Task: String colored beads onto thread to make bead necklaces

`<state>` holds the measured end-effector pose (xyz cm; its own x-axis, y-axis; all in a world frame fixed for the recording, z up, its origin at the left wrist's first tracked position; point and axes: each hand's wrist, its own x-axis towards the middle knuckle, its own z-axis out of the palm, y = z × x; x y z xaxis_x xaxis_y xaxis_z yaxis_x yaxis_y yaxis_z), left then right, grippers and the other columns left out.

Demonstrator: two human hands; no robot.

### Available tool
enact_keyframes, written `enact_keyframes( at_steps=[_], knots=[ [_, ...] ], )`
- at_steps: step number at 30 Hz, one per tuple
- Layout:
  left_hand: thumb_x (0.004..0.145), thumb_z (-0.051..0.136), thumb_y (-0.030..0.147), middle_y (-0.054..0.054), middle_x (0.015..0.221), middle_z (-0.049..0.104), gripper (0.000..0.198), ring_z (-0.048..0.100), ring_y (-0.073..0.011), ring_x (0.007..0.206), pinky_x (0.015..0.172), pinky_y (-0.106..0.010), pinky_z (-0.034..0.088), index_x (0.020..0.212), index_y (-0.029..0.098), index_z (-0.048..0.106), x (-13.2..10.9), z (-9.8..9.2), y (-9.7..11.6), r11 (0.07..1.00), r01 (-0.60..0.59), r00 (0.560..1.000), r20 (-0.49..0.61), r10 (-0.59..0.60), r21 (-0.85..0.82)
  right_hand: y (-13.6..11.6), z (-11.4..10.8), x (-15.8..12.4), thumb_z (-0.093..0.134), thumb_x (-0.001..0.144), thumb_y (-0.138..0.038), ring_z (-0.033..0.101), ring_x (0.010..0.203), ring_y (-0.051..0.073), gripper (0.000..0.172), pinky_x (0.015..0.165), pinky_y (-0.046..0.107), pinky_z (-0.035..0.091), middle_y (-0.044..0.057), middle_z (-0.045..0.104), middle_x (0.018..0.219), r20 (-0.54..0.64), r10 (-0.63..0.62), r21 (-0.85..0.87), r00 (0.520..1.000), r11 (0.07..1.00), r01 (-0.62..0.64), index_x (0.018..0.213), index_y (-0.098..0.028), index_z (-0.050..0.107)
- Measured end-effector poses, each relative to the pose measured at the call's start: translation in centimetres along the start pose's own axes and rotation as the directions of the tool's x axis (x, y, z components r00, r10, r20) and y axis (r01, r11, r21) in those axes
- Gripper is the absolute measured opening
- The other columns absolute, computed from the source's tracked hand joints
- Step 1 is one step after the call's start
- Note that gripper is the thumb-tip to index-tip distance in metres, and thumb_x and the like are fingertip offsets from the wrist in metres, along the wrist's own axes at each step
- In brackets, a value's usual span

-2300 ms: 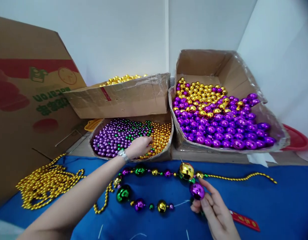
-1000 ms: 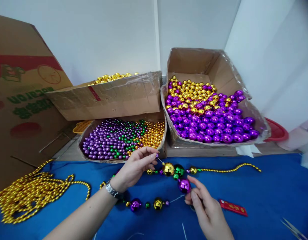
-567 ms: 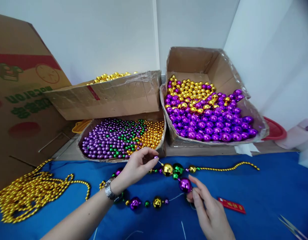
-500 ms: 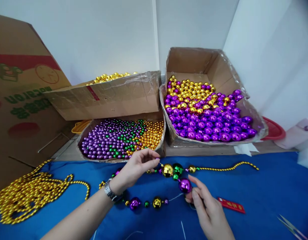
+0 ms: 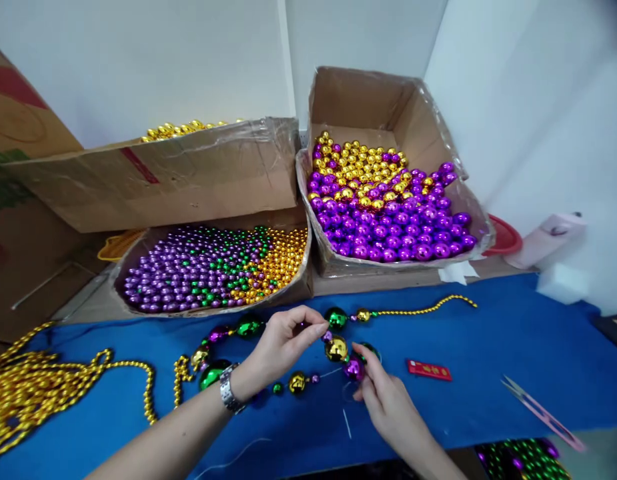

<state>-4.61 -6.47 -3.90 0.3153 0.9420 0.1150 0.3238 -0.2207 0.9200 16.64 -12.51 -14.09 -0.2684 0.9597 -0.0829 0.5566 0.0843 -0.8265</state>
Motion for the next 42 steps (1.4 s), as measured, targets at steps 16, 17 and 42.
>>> enact_keyframes(
  at_steps=[16, 17, 42],
  knots=[
    [0.084, 0.058, 0.028, -0.005, 0.084, 0.066, 0.015, 0.061, -0.0161, 0.077, 0.062, -0.025, 0.050, 0.080, 0.015, 0.061, 1.6, -0.8, 6.6, 0.978, -0.205, 0.959, -0.205, 0.194, -0.034, -6.2, -4.3, 1.0, 0.040, 0.095, -0.028, 0.064, 0.068, 0.012, 0.026, 0.063, 0.021, 0.050, 0.002, 0.067, 0.080, -0.065, -0.283, 0.109, 0.957, 0.951, 0.289, 0.106, -0.019, 0.062],
    [0.085, 0.056, 0.030, -0.006, 0.088, 0.066, 0.016, 0.062, -0.0164, 0.078, 0.063, -0.025, 0.050, 0.085, 0.015, 0.061, 1.5, -0.6, 6.1, 0.973, -0.202, 0.960, -0.221, 0.173, -0.115, -6.4, -4.8, 0.9, 0.040, 0.095, -0.029, 0.063, 0.065, 0.012, 0.027, 0.061, 0.021, 0.050, 0.002, 0.065, 0.075, -0.090, -0.269, 0.109, 0.959, 0.954, 0.278, 0.105, -0.018, 0.062],
    [0.086, 0.045, 0.027, -0.007, 0.090, 0.056, 0.013, 0.053, -0.0216, 0.079, 0.069, -0.034, 0.041, 0.095, 0.020, 0.052, -3.3, 4.8, -6.2, 0.445, -0.309, 0.947, 0.314, 0.065, 0.840, 3.1, -16.1, 0.8, 0.072, 0.073, -0.032, 0.038, 0.055, 0.007, 0.032, 0.044, 0.017, 0.034, -0.004, 0.041, 0.061, -0.620, 0.303, 0.676, 0.724, 0.675, 0.296, 0.100, -0.016, 0.067]
  ],
)
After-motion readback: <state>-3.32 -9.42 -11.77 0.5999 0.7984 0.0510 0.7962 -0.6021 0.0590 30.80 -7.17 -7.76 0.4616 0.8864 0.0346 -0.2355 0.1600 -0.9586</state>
